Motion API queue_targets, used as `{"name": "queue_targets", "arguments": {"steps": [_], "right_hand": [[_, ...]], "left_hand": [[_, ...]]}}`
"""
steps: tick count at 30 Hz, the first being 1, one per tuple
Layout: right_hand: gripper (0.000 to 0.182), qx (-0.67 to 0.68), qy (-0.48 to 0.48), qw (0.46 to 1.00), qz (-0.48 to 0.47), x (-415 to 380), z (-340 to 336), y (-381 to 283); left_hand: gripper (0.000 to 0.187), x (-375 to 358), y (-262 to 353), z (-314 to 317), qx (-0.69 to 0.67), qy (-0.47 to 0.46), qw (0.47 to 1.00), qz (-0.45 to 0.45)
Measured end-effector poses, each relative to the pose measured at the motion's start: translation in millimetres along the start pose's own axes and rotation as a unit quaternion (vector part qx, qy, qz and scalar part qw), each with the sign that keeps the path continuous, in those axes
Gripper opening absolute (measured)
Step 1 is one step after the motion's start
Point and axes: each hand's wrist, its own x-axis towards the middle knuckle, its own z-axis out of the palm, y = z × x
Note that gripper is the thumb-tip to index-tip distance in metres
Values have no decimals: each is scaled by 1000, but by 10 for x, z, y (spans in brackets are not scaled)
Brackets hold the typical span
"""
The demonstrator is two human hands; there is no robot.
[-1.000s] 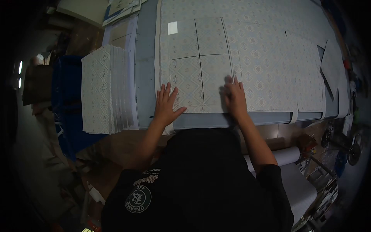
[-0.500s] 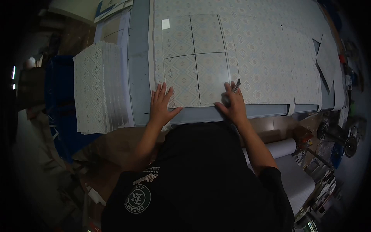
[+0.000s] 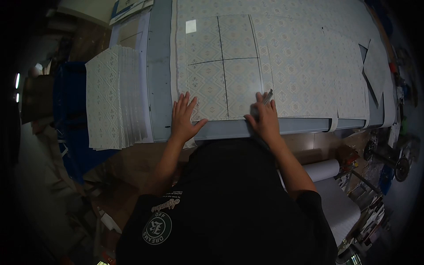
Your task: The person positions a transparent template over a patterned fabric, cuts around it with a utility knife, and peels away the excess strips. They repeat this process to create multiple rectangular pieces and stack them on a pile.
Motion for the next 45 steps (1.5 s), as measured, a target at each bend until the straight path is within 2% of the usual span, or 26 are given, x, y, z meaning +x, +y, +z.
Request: {"name": "queue_targets", "arguments": {"steps": [10, 22, 45], "right_hand": [[45, 44, 49, 998, -12, -3, 50, 27], [45, 42, 33, 998, 30, -11, 64, 10], [46, 36, 38, 998, 29, -26, 96, 41]], "left_hand": [[85, 11, -6, 18, 0, 12, 1000, 14], [84, 2, -38, 32, 3, 9, 1000, 18], [85, 0, -56, 23, 8, 0, 1000, 23]]}}
